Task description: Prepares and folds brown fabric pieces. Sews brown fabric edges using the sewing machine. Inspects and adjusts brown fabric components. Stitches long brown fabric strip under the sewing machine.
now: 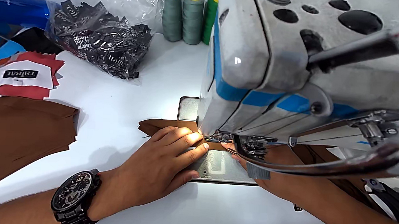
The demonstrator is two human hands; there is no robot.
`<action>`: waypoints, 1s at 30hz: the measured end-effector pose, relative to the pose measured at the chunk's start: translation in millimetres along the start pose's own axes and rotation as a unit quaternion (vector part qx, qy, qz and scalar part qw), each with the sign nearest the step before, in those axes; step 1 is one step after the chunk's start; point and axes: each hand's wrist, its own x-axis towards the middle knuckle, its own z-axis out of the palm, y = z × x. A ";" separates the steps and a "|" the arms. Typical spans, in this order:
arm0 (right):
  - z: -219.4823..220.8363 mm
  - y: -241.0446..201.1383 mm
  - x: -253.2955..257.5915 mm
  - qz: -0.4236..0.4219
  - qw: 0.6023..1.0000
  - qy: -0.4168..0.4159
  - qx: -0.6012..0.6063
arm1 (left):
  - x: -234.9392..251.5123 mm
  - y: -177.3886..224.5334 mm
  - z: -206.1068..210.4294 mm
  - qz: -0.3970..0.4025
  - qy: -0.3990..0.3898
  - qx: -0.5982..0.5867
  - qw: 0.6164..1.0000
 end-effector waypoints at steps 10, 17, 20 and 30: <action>-10.6 1.0 5.8 0.020 0.998 -0.059 0.010 | 2.8 -1.7 -0.5 -0.012 0.003 -0.008 1.000; -11.3 1.0 8.1 0.018 0.998 -0.060 0.010 | 3.5 -1.5 -0.7 -0.010 0.011 -0.003 1.000; -11.5 0.7 7.1 0.017 0.998 -0.064 0.009 | 3.0 -1.2 -0.5 -0.010 0.012 -0.003 1.000; -18.3 16.5 9.7 0.120 0.990 0.052 -0.046 | 8.0 -24.6 -15.9 -0.065 0.088 -0.016 0.994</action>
